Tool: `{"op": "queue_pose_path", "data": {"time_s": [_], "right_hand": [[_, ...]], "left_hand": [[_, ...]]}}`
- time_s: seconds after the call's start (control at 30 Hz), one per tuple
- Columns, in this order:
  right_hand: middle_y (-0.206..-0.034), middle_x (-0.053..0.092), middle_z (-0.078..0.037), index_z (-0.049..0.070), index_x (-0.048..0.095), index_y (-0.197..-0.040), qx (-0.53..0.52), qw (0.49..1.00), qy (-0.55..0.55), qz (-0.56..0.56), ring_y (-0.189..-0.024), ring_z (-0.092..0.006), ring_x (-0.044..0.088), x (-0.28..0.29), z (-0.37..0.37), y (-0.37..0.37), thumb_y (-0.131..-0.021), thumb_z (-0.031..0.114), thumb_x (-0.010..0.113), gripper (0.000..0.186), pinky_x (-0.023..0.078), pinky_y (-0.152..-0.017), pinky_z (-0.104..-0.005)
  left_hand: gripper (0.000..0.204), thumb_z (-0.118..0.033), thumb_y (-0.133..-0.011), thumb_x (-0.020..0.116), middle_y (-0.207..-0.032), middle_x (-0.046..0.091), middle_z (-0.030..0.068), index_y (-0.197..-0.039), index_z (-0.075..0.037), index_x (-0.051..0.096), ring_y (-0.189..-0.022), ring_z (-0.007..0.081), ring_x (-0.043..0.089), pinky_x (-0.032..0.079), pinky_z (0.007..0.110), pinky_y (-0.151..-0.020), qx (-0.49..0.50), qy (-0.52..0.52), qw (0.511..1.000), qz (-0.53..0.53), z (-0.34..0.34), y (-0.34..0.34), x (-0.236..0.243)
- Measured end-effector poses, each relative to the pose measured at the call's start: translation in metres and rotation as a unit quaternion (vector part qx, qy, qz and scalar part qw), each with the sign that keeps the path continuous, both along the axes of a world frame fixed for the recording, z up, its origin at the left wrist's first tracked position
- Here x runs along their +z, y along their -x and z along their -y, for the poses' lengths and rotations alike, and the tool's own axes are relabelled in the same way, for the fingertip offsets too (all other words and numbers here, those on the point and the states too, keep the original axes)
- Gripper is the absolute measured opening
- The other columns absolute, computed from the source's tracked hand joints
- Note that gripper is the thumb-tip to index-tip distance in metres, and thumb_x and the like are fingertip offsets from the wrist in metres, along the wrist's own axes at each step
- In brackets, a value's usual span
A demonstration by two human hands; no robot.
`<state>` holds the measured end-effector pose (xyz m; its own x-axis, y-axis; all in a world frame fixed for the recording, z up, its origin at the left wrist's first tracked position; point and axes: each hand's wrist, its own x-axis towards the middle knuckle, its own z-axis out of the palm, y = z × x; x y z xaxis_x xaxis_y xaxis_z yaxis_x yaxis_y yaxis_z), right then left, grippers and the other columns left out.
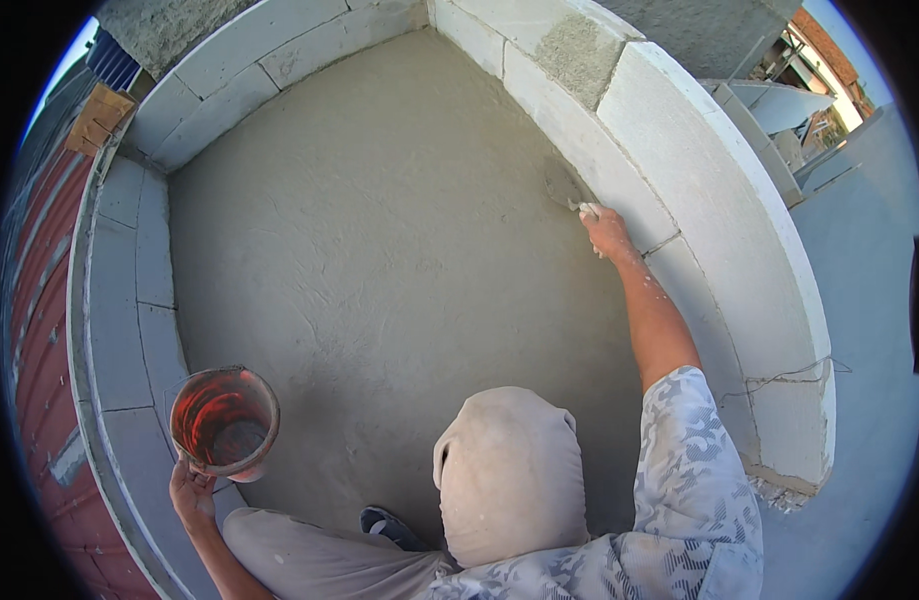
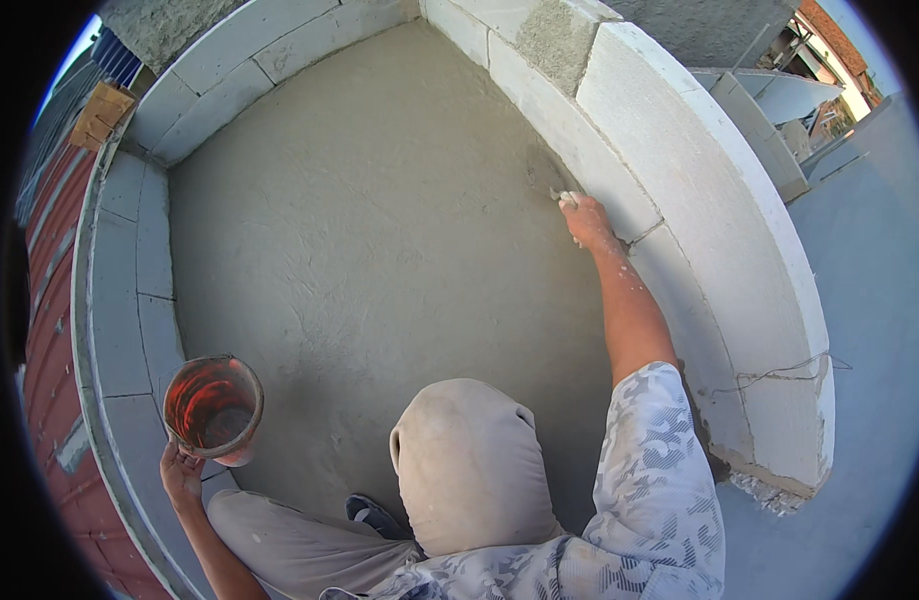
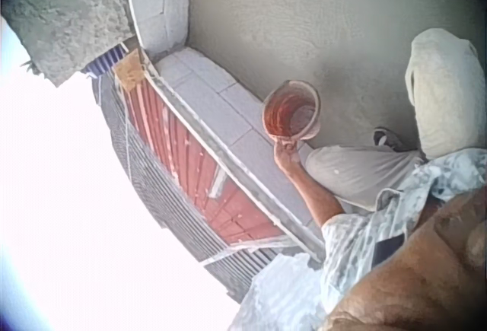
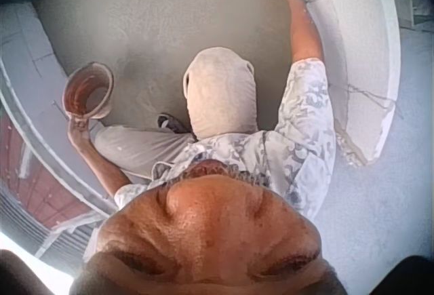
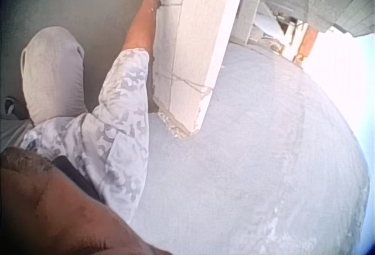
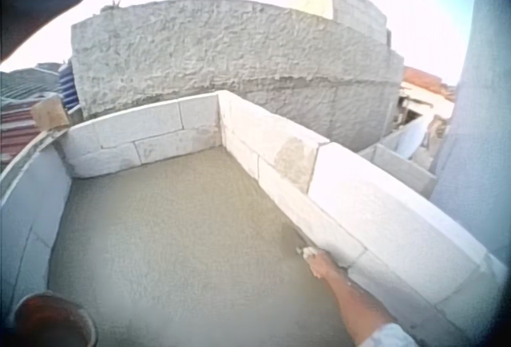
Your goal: Smoothing wet concrete inside a small brick enclosure using a trowel.
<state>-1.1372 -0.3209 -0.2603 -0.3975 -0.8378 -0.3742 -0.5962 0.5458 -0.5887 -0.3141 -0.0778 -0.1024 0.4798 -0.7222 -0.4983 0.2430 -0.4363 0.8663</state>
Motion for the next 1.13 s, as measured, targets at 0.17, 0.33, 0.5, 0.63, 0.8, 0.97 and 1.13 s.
{"op": "queue_pose_path", "data": {"time_s": [0.17, 0.33, 0.5, 0.63, 0.8, 0.97, 1.13], "right_hand": [[-0.082, 0.069, -0.011, 0.010, 0.062, -0.131, 0.008, 0.999, -0.028, 0.029, -0.061, -0.0229, 0.066, -0.022, 0.014, -0.015, -0.096, 0.037, 0.060, 0.045, 0.054, -0.060, -0.0390], [-0.092, 0.072, -0.015, 0.007, 0.064, -0.127, 0.037, 0.999, -0.004, 0.021, -0.071, -0.0276, 0.071, -0.016, 0.043, -0.032, -0.094, 0.037, 0.062, 0.044, 0.056, -0.069, -0.0415], [-0.107, 0.072, -0.016, 0.009, 0.063, -0.127, 0.009, 0.988, 0.079, -0.130, -0.099, -0.0341, 0.070, -0.073, 0.083, -0.015, -0.093, 0.036, 0.062, 0.043, 0.054, -0.086, -0.0445], [-0.127, 0.065, -0.018, 0.009, 0.062, -0.128, 0.027, 0.984, -0.117, 0.133, -0.120, -0.0375, 0.060, -0.005, 0.076, -0.069, -0.093, 0.035, 0.062, 0.044, 0.048, -0.100, -0.0468], [-0.128, 0.063, -0.021, 0.009, 0.063, -0.126, 0.032, 0.986, -0.009, -0.161, -0.121, -0.0396, 0.059, -0.021, 0.087, -0.041, -0.094, 0.032, 0.059, 0.040, 0.048, -0.099, -0.0493], [-0.128, 0.063, -0.022, 0.009, 0.064, -0.125, 0.002, 0.982, -0.067, -0.178, -0.123, -0.0403, 0.057, -0.011, 0.039, -0.032, -0.095, 0.030, 0.057, 0.037, 0.047, -0.101, -0.0501], [-0.130, 0.062, -0.022, 0.011, 0.058, -0.135, -0.049, 0.980, -0.091, -0.173, -0.124, -0.0402, 0.057, 0.008, -0.036, -0.030, -0.095, 0.031, 0.057, 0.045, 0.044, -0.105, -0.0506]], "left_hand": [[0.033, -0.025, -0.102, 0.049, -0.100, 0.073, 0.0061, -0.126, -0.004, 0.060, -0.079, 0.0167, 0.071, 0.056, 0.035, -0.079, 0.046, 0.006, 0.999, 0.008, -0.009, 0.004, 0.005], [0.031, -0.024, -0.103, 0.048, -0.097, 0.073, 0.0062, -0.124, -0.004, 0.060, -0.077, 0.0176, 0.071, 0.058, 0.037, -0.079, 0.049, 0.018, 0.998, 0.024, -0.013, 0.000, 0.019], [0.031, -0.025, -0.103, 0.047, -0.097, 0.074, 0.0078, -0.123, -0.004, 0.060, -0.077, 0.0191, 0.072, 0.060, 0.038, -0.075, 0.069, 0.009, 0.997, 0.017, -0.007, 0.018, 0.016], [0.032, -0.025, -0.103, 0.047, -0.097, 0.074, 0.0083, -0.123, -0.003, 0.060, -0.078, 0.0197, 0.073, 0.060, 0.039, -0.075, 0.076, 0.014, 0.996, 0.038, -0.020, 0.012, 0.028], [0.033, -0.025, -0.104, 0.047, -0.100, 0.073, 0.0086, -0.125, -0.003, 0.059, -0.079, 0.0193, 0.072, 0.059, 0.039, -0.077, 0.053, 0.010, 0.998, 0.020, -0.013, 0.015, 0.017], [0.033, -0.026, -0.104, 0.046, -0.101, 0.073, 0.0077, -0.125, -0.004, 0.059, -0.080, 0.0184, 0.072, 0.057, 0.039, -0.079, 0.050, 0.004, 0.999, 0.011, -0.007, 0.012, 0.012], [0.036, -0.028, -0.104, 0.046, -0.102, 0.073, 0.0063, -0.131, -0.007, 0.057, -0.082, 0.0184, 0.072, 0.056, 0.040, -0.084, 0.010, 0.008, 1.000, -0.006, 0.000, 0.010, 0.005]]}}
